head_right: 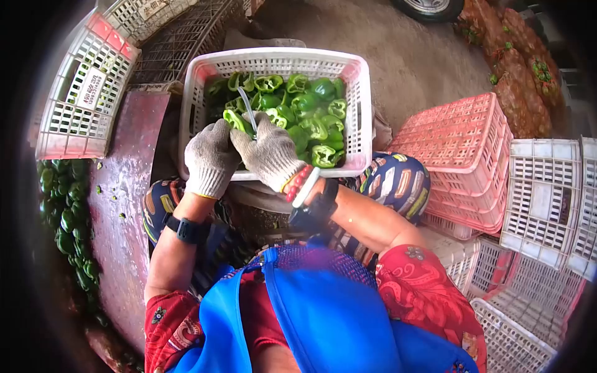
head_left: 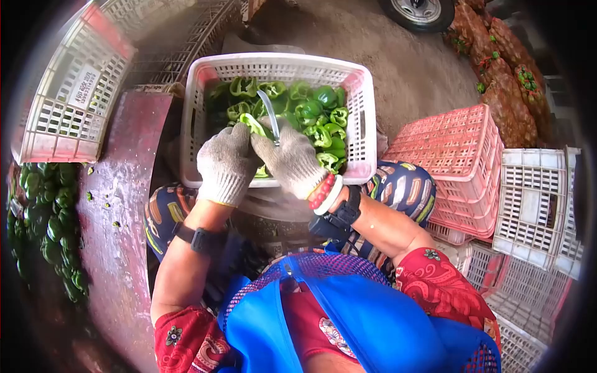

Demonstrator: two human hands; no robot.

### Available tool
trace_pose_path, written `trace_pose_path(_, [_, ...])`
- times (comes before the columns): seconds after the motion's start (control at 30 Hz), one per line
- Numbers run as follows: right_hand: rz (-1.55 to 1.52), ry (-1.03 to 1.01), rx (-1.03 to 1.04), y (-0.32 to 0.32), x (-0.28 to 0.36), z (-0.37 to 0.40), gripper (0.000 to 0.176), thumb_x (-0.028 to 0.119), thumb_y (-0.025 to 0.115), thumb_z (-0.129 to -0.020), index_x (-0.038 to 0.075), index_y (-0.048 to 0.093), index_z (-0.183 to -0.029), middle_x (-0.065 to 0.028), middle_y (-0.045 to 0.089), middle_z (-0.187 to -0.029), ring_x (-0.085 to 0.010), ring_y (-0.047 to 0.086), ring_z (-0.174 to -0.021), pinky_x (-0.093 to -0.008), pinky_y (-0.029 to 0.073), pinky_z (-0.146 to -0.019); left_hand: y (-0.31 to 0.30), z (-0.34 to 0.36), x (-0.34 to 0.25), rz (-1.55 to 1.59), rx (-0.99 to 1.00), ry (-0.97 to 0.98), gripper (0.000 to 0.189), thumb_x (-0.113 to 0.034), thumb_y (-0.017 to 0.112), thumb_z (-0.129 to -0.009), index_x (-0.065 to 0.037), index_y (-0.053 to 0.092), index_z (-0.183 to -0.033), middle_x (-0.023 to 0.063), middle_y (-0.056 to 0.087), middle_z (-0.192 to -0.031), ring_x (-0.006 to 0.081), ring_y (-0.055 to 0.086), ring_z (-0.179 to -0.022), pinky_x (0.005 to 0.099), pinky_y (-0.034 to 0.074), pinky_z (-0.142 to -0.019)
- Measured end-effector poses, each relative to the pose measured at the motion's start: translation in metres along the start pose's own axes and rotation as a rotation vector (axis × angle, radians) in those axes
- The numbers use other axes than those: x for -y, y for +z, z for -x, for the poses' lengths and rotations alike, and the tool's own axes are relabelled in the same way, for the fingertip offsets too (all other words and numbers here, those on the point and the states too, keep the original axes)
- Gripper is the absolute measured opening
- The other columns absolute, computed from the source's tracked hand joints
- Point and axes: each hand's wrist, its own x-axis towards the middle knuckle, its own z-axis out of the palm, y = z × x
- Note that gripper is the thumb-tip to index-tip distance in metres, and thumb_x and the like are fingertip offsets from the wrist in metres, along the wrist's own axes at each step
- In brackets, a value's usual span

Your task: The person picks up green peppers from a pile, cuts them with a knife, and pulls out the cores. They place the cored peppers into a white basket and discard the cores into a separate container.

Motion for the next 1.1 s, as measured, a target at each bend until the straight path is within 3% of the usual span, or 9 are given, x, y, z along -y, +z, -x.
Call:
trace_pose_path(0.2, [-0.509,0.336,0.421,-0.058,0.025,-0.014,0.049,0.047,0.062,-0.099,0.003,0.066,-0.118,-0.0079,0.061,-0.068,-0.0192,0.054,-0.035,-0.0303,0.035,-0.025,-0.011,0.000,-0.004,0.485,-0.003,-0.121,0.022,-0.022,0.079,-0.088,-0.007,0.064,-0.084,0.0089,0.063,-0.070,0.0254,0.062,-0.061,0.0402,0.050,-0.059])
trace_pose_path(0.23, [-0.614,0.388,0.471,-0.061,0.016,-0.019,0.051,0.048,0.058,-0.101,0.000,0.067,-0.115,-0.0088,0.060,-0.065,-0.0203,0.050,-0.032,-0.0320,0.038,-0.026,-0.024,-0.001,-0.014,0.816,0.050,-0.310,0.018,-0.024,0.072,-0.097,-0.007,0.068,-0.094,-0.0050,0.052,-0.065,0.0066,0.052,-0.062,0.0290,0.043,-0.054])
trace_pose_path(0.4, [-0.432,0.296,0.440,-0.097,0.031,-0.012,0.048,0.043,0.064,-0.098,0.000,0.068,-0.119,-0.0115,0.065,-0.068,-0.0227,0.059,-0.044,-0.0367,0.048,-0.038,-0.098,0.022,-0.006,1.485,-0.071,-0.443,0.035,-0.034,0.072,-0.099,-0.007,0.061,-0.118,-0.0056,0.051,-0.078,0.0051,0.045,-0.063,0.0220,0.036,-0.056])
trace_pose_path(0.5, [0.446,-0.560,0.161,-0.102,-0.053,-0.036,0.052,0.045,0.074,-0.091,0.003,0.071,-0.121,-0.0191,0.074,-0.087,-0.0348,0.073,-0.080,-0.0482,0.058,-0.075,-0.173,0.082,0.015,1.049,0.020,-0.609,0.019,-0.021,0.072,-0.095,-0.006,0.067,-0.106,-0.0013,0.061,-0.081,0.0063,0.051,-0.066,0.0234,0.041,-0.061])
trace_pose_path(0.57, [0.695,-0.149,0.395,-0.120,-0.028,-0.031,0.054,0.046,0.078,-0.084,0.000,0.074,-0.113,-0.0255,0.075,-0.100,-0.0423,0.072,-0.095,-0.0489,0.056,-0.087,-0.212,0.143,0.035,0.569,0.140,-0.825,0.029,-0.027,0.082,-0.084,-0.004,0.074,-0.099,0.0035,0.072,-0.082,0.0123,0.066,-0.075,0.0291,0.054,-0.072])
trace_pose_path(0.63, [0.519,-0.185,0.306,-0.113,-0.047,-0.030,0.051,0.039,0.079,-0.086,-0.001,0.071,-0.115,-0.0204,0.074,-0.090,-0.0338,0.072,-0.080,-0.0444,0.056,-0.073,-0.260,0.163,0.023,0.065,0.845,-1.147,0.054,-0.048,0.082,-0.083,-0.010,0.074,-0.121,0.0109,0.076,-0.106,0.0204,0.073,-0.091,0.0346,0.056,-0.086])
trace_pose_path(0.7, [0.034,0.233,0.399,-0.100,-0.019,-0.021,0.050,0.035,0.079,-0.088,0.000,0.067,-0.121,-0.0105,0.071,-0.084,-0.0200,0.065,-0.068,-0.0331,0.052,-0.059,-0.244,0.232,0.074,-0.163,1.200,-0.862,0.058,-0.052,0.082,-0.082,-0.008,0.075,-0.120,0.0139,0.077,-0.108,0.0239,0.074,-0.096,0.0385,0.056,-0.088])
trace_pose_path(0.93, [-1.147,0.624,0.364,-0.072,-0.051,-0.059,0.025,0.021,0.063,-0.104,0.003,0.064,-0.121,-0.0079,0.068,-0.099,-0.0055,0.054,-0.065,-0.0206,0.047,-0.055,-0.275,0.242,0.272,-0.292,-0.341,-1.049,0.071,-0.058,0.078,-0.082,-0.002,0.068,-0.124,0.0228,0.074,-0.114,0.0384,0.070,-0.109,0.0446,0.053,-0.098])
trace_pose_path(1.1, [-1.054,0.634,0.174,-0.049,-0.065,-0.046,0.031,0.027,0.060,-0.107,0.002,0.066,-0.124,-0.0104,0.067,-0.097,-0.0075,0.057,-0.065,-0.0203,0.053,-0.056,-0.319,0.208,0.413,0.000,-0.628,-1.146,0.091,-0.068,0.066,-0.091,0.001,0.052,-0.148,0.0248,0.063,-0.141,0.0346,0.061,-0.131,0.0389,0.045,-0.111])
